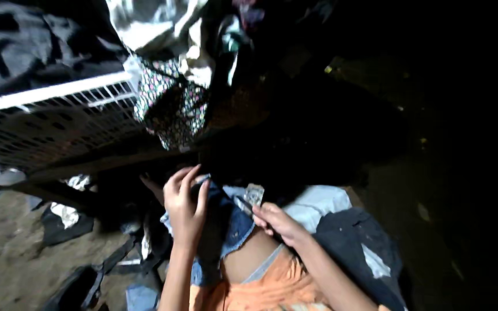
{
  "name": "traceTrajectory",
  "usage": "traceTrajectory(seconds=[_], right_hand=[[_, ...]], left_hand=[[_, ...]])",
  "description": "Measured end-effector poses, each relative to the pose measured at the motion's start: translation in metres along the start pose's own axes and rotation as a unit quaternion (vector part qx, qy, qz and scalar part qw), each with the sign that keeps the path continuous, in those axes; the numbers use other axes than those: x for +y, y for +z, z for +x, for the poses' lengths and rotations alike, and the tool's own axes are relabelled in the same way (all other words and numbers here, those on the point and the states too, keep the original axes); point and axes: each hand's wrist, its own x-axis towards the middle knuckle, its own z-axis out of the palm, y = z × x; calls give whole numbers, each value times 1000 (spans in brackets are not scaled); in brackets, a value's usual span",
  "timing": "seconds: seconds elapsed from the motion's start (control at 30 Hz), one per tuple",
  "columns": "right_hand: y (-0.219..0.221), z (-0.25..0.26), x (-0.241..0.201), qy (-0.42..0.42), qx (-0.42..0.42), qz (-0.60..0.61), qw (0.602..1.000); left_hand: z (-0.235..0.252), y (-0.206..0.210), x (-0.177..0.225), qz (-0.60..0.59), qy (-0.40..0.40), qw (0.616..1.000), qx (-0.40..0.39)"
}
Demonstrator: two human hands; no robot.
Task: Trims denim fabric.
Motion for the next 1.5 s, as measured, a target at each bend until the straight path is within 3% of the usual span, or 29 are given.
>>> traceTrajectory(seconds=[0.13, 0.23, 0.33, 0.4, 0.47, 0.57, 0.7, 0.8, 0.87, 0.9, 1.0, 1.13, 1.23, 1.3, 1.4, 1.5], right_hand=[[8, -4, -10, -40, 43, -38, 998], [22, -9, -16, -129, 98, -122, 979], [32, -14, -6, -320, 133, -259, 902], [37, -18, 5, -398, 121, -315, 853], [39, -23, 11, -371, 85, -353, 854], [38, -25, 14, -268, 51, -386, 881], [26, -32, 16, -239, 76, -418, 873], [20, -31, 16, -230, 77, -460, 854], [21, -27, 13, -233, 85, -416, 875], [22, -24, 10, -221, 80, -355, 905], [20, -15, 1, -114, 5, -134, 984], [8, -8, -5, -51, -63, -88, 993], [8, -9, -7, -56, -58, -110, 991], [12, -16, -4, -98, -11, -166, 981], [13, -34, 14, -250, 84, -306, 915], [20, -53, 24, -333, 91, -398, 850]], left_hand=[[-40, -20, -6, 72, -67, 995, -1], [-47, -37, -8, 61, -82, 995, 3], [-57, -67, 6, -65, -105, 992, 36], [-71, -83, 15, -116, -113, 985, 61], [-84, -87, 9, -59, -135, 987, 68], [-99, -79, -7, 71, -172, 982, 5], [-118, -50, 16, 45, -81, 993, 68], [-130, -22, 24, 33, -25, 999, 34], [-135, -1, 16, 62, -19, 998, 12], [-138, 6, 11, 65, -18, 998, 6], [-139, 13, 3, 72, -13, 997, -3], [-140, 10, 1, 62, -23, 998, -12], [-142, 3, 3, 47, -56, 997, -10], [-145, -3, 2, 5, -102, 995, 4], [-145, -12, -7, -115, -215, 968, 62], [-139, -17, -11, -141, -280, 946, 80]])
